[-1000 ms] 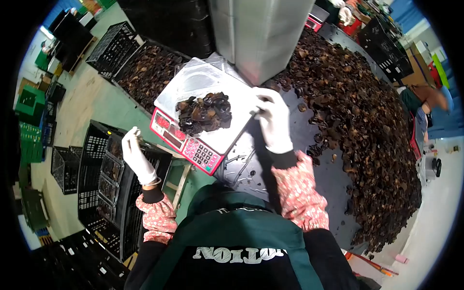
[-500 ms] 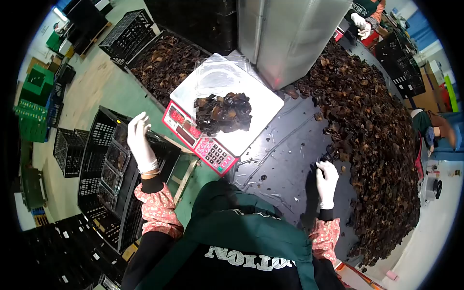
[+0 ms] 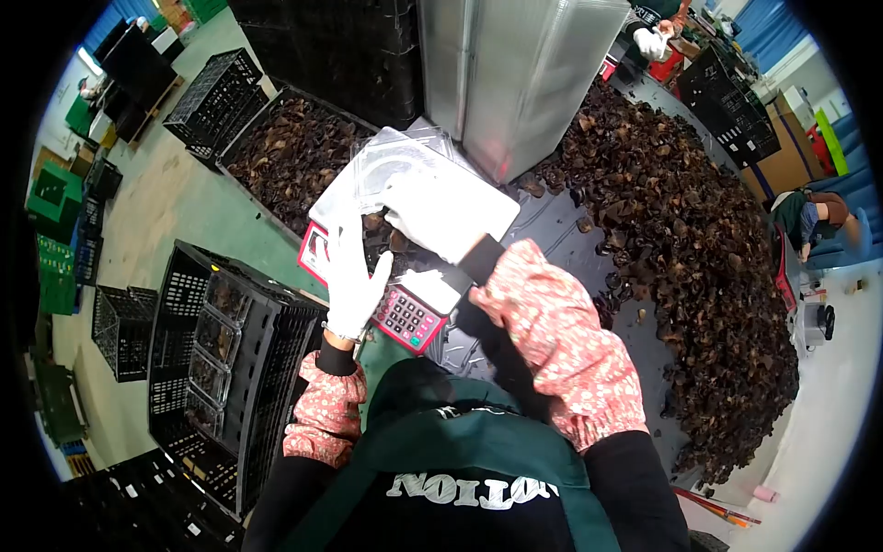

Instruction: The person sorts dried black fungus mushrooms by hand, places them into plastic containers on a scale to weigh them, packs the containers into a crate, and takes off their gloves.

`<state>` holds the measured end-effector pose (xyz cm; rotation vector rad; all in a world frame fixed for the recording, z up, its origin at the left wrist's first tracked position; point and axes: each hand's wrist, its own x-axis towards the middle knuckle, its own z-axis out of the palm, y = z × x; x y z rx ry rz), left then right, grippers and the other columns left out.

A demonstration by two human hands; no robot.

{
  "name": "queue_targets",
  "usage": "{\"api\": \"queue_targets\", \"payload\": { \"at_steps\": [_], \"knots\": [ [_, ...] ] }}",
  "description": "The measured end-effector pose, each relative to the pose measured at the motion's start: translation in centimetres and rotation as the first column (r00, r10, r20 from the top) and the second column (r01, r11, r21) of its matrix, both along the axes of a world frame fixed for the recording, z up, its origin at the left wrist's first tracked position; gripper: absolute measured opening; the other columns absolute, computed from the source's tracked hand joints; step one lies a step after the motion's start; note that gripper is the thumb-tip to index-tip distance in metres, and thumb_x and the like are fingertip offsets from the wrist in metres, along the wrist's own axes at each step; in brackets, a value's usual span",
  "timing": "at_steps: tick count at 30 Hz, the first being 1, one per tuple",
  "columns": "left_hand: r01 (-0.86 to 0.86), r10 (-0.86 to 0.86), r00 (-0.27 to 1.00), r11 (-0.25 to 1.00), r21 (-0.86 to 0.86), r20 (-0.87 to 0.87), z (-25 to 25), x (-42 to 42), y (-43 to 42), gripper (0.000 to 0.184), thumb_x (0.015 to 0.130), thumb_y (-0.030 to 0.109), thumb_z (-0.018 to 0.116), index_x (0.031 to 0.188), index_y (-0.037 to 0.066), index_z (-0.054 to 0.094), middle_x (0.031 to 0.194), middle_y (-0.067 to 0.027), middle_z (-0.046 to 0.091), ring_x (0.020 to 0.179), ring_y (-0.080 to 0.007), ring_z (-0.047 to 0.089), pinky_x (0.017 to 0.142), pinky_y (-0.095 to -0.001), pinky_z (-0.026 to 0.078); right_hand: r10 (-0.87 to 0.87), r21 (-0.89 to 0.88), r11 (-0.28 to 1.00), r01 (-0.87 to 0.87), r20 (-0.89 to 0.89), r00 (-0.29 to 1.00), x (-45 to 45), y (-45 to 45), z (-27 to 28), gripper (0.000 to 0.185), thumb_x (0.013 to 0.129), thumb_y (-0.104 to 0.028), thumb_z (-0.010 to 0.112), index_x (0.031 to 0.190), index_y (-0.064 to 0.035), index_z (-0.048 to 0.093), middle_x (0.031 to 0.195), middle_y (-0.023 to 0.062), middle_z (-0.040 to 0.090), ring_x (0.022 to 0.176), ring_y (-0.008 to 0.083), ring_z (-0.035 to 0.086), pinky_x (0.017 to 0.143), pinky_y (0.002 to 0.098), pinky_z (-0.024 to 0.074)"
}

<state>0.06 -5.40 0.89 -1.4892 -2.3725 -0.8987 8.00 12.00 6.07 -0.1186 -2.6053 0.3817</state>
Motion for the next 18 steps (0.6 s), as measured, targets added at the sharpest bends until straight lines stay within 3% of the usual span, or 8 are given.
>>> {"api": "queue_targets", "payload": {
  "at_steps": [2,4,6,7,9,11,14,18],
  "knots": [
    [-0.016,0.016,1.0,1.0,-0.011,-0.007,0.1,-0.1,-0.2,0.074,0.09,0.038,0.061,0.148,0.0,0.034,0.149,-0.0201,0.039,0.137,-0.0361,0.036,0.116,-0.0543,0.016,-0.022,0.022,1.0,0.019,0.187,0.982,-0.7,0.0,0.2,0.024,0.085,-0.022,0.064,0.106,-0.011,0.067,0.099,0.0089,0.066,0.092,0.029,0.063,0.082,0.0403,0.0494],
    [0.061,-0.072,0.985,0.996,0.072,0.158,0.1,-0.3,-0.3,0.078,0.088,0.024,0.066,0.151,0.0,0.026,0.154,-0.0207,0.032,0.142,-0.0396,0.028,0.116,-0.0486,0.02,0.016,-0.094,0.996,0.002,0.184,0.983,0.2,0.7,0.8,0.026,0.089,-0.026,0.062,0.107,-0.0081,0.069,0.106,0.01,0.066,0.096,0.029,0.063,0.086,0.0365,0.0499],
    [0.083,-0.146,0.955,0.967,0.242,0.259,-0.1,-1.0,-1.0,0.076,0.088,0.019,0.065,0.151,-0.001,0.026,0.153,-0.0218,0.032,0.142,-0.0371,0.029,0.117,-0.0443,0.022,0.025,-0.188,0.982,-0.024,0.0,1.0,1.7,1.3,1.4,0.025,0.089,-0.023,0.064,0.107,-0.0062,0.068,0.107,0.0103,0.066,0.096,0.0259,0.064,0.085,0.035,0.0502],
    [-0.011,-0.119,0.884,0.961,0.275,0.452,0.7,-0.9,-1.4,0.07,0.09,0.014,0.062,0.15,-0.001,0.029,0.153,-0.0215,0.032,0.142,-0.0341,0.03,0.118,-0.0419,0.02,-0.044,-0.375,0.927,0.034,-0.017,0.999,2.8,0.8,2.1,0.027,0.087,-0.019,0.067,0.11,-0.0043,0.067,0.106,0.0097,0.066,0.095,0.0218,0.064,0.081,0.0323,0.0503],
    [-0.195,-0.054,0.808,0.915,0.354,0.587,0.9,-1.8,-2.6,0.057,0.095,0.005,0.052,0.148,0.001,0.033,0.148,-0.0184,0.04,0.135,-0.0274,0.042,0.112,-0.0378,0.034,-0.176,-0.558,0.801,0.218,0.128,0.976,6.2,0.5,3.2,0.027,0.088,-0.019,0.067,0.108,-0.0016,0.066,0.097,0.0098,0.067,0.087,0.018,0.064,0.077,0.03,0.0502],
    [-0.412,0.083,0.719,0.85,0.328,0.69,2.1,-3.2,-4.3,0.037,0.102,0.012,0.044,0.135,-0.001,0.051,0.13,-0.0162,0.059,0.121,-0.0247,0.056,0.104,-0.0332,0.043,-0.288,-0.648,0.695,0.31,0.144,0.947,10.0,0.1,2.6,0.027,0.089,-0.022,0.066,0.106,-0.0013,0.066,0.085,0.0105,0.065,0.078,0.0167,0.063,0.073,0.0292,0.0501],
    [-0.554,-0.003,0.617,0.709,0.437,0.787,2.5,-5.3,-8.4,0.035,0.103,0.021,0.045,0.126,-0.002,0.058,0.119,-0.0119,0.064,0.103,-0.0181,0.063,0.087,-0.0294,0.049,-0.395,-0.771,0.462,0.439,0.264,0.88,16.6,-1.4,1.7,0.021,0.088,-0.017,0.067,0.101,-0.0008,0.066,0.071,0.0079,0.062,0.065,0.013,0.059,0.065,0.027,0.0491],
    [-0.641,0.029,0.619,0.596,0.484,0.785,2.3,-6.7,-12.4,0.03,0.103,0.02,0.045,0.115,0.0,0.064,0.095,-0.0055,0.066,0.076,-0.0085,0.057,0.068,-0.0221,0.044,-0.461,-0.436,0.619,0.653,0.471,0.752,25.8,-2.4,-4.6,0.015,0.086,-0.013,0.069,0.097,-0.0042,0.067,0.077,0.0099,0.065,0.067,0.0177,0.061,0.065,0.0296,0.0493]
  ]
}}
